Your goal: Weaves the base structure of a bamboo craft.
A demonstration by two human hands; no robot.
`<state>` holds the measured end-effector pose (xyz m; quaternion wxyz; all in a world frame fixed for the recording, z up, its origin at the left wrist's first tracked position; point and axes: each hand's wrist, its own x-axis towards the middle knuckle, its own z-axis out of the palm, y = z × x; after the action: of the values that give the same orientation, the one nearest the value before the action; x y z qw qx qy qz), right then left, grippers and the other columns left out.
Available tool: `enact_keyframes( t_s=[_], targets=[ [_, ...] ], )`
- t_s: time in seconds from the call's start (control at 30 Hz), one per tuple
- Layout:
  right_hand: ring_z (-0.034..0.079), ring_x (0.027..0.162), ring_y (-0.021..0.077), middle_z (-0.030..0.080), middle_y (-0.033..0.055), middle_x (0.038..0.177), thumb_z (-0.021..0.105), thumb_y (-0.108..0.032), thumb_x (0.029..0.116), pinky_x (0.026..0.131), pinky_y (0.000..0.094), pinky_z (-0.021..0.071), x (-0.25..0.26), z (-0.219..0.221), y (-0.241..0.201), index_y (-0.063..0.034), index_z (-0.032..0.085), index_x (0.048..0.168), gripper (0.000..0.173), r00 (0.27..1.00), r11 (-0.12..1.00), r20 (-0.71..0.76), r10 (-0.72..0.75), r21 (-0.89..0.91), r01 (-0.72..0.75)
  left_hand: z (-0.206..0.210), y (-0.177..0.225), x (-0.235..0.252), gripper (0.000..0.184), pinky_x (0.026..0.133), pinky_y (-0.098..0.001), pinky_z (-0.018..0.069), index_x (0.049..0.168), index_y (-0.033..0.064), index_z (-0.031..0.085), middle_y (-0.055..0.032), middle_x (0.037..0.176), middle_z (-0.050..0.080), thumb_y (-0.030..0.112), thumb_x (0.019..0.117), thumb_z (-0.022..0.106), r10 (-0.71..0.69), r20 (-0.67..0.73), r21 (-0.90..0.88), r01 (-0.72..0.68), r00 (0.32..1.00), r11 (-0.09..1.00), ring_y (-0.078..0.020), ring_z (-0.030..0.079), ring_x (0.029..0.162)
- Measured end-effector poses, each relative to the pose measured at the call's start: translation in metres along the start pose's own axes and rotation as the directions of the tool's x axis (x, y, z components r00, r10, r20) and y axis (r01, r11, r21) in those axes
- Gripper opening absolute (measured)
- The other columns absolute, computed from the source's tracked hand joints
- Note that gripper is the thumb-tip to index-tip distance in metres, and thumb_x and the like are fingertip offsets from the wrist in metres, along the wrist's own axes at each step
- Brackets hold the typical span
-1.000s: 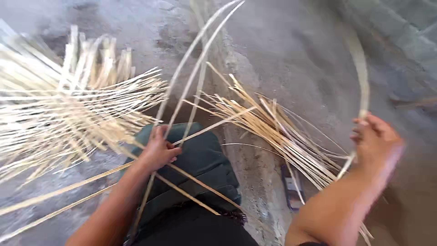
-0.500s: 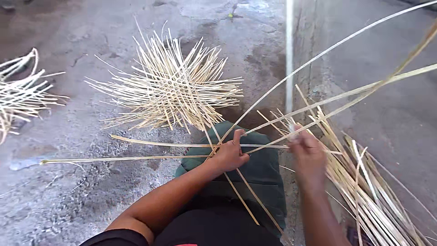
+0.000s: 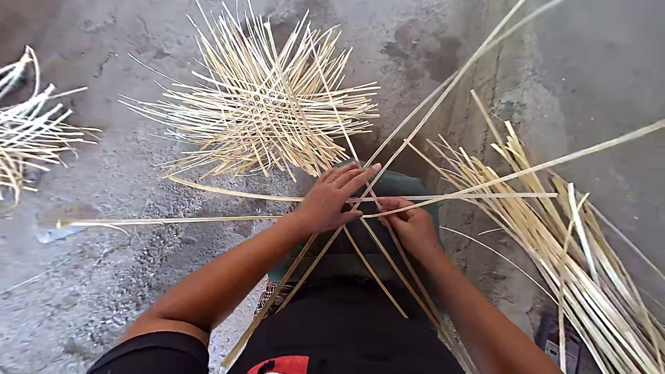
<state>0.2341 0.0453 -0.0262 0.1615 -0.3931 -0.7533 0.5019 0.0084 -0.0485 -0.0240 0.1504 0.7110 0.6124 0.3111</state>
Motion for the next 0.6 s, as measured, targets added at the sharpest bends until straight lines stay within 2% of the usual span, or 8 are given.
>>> enact_keyframes(
  t_s=[0.07, 0.13, 0.2, 0.33, 0.5, 0.6],
  targets=[
    [0.074, 0.085, 0.0108, 0.077, 0.0026, 0.1, 0.066, -0.01, 0.0983, 0.081, 0.031, 0.0634, 0.0, 0.0, -0.001, -0.0089, 0.072, 0.124, 0.026, 1.0, 1.0, 0.012, 0.02, 0.011, -0.02, 0.003, -0.012, -0.008, 0.08, 0.122, -0.0644, 0.0187, 0.16, 0.032, 0.037, -0.0004, 0.164, 0.037, 0.049, 0.09, 0.073, 0.011, 0.041, 0.186, -0.018, 0.999, 0.982, -0.0274, 0.024, 0.156],
    [0.074, 0.085, 0.0119, 0.076, 0.0035, 0.1, 0.066, -0.007, 0.0972, 0.08, 0.0316, 0.0634, 0.001, 0.001, 0.0, -0.0088, 0.071, 0.124, 0.027, 1.0, 1.0, 0.026, 0.014, 0.017, -0.015, 0.009, -0.014, -0.011, 0.069, 0.122, -0.0686, 0.0095, 0.158, 0.0382, 0.038, -0.0007, 0.167, 0.031, 0.055, 0.0957, 0.062, -0.001, 0.087, 0.249, -0.021, 0.996, 0.968, -0.0284, 0.017, 0.158],
    [0.074, 0.085, 0.0124, 0.076, 0.0038, 0.102, 0.066, -0.006, 0.0971, 0.08, 0.0312, 0.0636, 0.001, 0.001, 0.003, -0.0089, 0.071, 0.125, 0.028, 0.999, 1.0, 0.043, 0.001, 0.031, -0.002, 0.011, -0.016, -0.011, 0.063, 0.121, -0.0717, 0.0043, 0.158, 0.0425, 0.036, -0.0008, 0.169, 0.026, 0.057, 0.0993, 0.054, 0.003, 0.125, 0.278, -0.039, 0.992, 0.96, -0.029, 0.012, 0.159],
    [0.073, 0.086, 0.0106, 0.076, 0.0039, 0.104, 0.064, -0.009, 0.0976, 0.08, 0.0287, 0.0629, -0.004, -0.001, 0.009, -0.0062, 0.07, 0.124, 0.027, 0.996, 1.0, 0.084, -0.019, 0.0, 0.019, 0.023, -0.02, -0.014, 0.048, 0.117, -0.0768, 0.0023, 0.15, 0.0457, 0.049, 0.0003, 0.167, 0.031, 0.056, 0.1027, 0.048, 0.042, 0.116, 0.306, -0.076, 0.992, 0.949, -0.0311, 0.013, 0.158],
    [0.074, 0.085, 0.0109, 0.075, 0.0043, 0.105, 0.066, -0.01, 0.0971, 0.08, 0.0286, 0.0633, -0.003, -0.005, 0.006, -0.0047, 0.069, 0.124, 0.027, 0.991, 1.0, 0.136, -0.003, 0.014, 0.001, 0.022, -0.017, -0.014, 0.046, 0.113, -0.0816, 0.0025, 0.151, 0.0505, 0.044, 0.0017, 0.167, 0.032, 0.055, 0.1052, 0.041, -0.011, 0.154, 0.286, -0.034, 0.988, 0.958, -0.0359, 0.011, 0.158],
    [0.074, 0.086, 0.0103, 0.075, 0.0044, 0.107, 0.066, -0.009, 0.0975, 0.081, 0.0278, 0.063, -0.001, -0.005, 0.004, -0.0048, 0.068, 0.125, 0.027, 0.99, 1.0, 0.144, 0.005, 0.027, -0.009, 0.026, -0.019, -0.017, 0.043, 0.113, -0.082, 0.0046, 0.149, 0.0504, 0.047, 0.0022, 0.165, 0.037, 0.053, 0.1053, 0.043, 0.007, 0.095, 0.299, -0.036, 0.995, 0.954, -0.0364, 0.015, 0.157]
  ],
)
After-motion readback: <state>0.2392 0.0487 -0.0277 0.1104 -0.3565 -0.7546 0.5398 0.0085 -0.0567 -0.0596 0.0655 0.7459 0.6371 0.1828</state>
